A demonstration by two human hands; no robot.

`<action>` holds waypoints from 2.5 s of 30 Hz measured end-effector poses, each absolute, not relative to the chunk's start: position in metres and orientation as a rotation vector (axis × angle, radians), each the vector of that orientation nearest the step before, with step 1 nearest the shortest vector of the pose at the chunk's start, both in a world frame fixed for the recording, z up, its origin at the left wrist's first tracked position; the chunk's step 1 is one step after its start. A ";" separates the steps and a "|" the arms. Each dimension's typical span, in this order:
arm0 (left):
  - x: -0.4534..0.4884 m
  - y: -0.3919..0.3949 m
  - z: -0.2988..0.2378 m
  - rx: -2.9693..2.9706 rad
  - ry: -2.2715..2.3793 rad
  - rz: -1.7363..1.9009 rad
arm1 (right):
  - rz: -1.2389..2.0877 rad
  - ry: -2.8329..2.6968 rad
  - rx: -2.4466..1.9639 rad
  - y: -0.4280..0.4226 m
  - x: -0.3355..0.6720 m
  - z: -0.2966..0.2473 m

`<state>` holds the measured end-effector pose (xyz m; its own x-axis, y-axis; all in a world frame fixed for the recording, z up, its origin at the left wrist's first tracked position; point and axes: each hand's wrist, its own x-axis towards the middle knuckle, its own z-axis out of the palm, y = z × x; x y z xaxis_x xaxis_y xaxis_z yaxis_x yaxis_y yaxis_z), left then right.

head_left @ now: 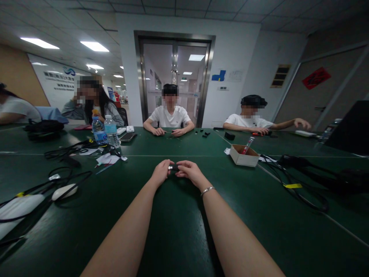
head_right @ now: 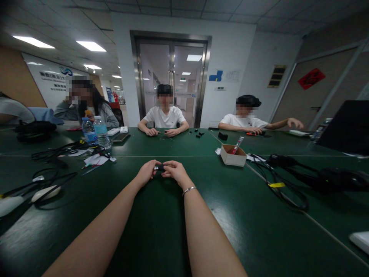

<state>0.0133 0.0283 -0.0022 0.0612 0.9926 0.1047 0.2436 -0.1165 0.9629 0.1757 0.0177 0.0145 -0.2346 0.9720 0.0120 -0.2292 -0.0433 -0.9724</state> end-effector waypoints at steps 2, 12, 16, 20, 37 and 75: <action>0.012 0.028 -0.002 1.508 1.330 1.140 | 1.499 -1.190 -0.919 0.018 0.176 0.015; 0.012 0.030 -0.002 1.475 1.258 1.161 | 1.486 -1.189 -0.893 0.017 0.178 0.015; 0.012 0.029 -0.001 1.474 1.228 1.159 | 1.493 -1.191 -0.894 0.016 0.178 0.016; 0.013 0.027 0.001 1.490 1.228 1.157 | 1.484 -1.196 -0.888 0.017 0.179 0.015; 0.017 0.023 0.005 1.483 1.262 1.149 | 1.484 -1.193 -0.894 0.017 0.179 0.015; 0.018 0.024 0.001 1.569 1.122 1.121 | 1.472 -1.195 -0.988 0.026 0.179 0.010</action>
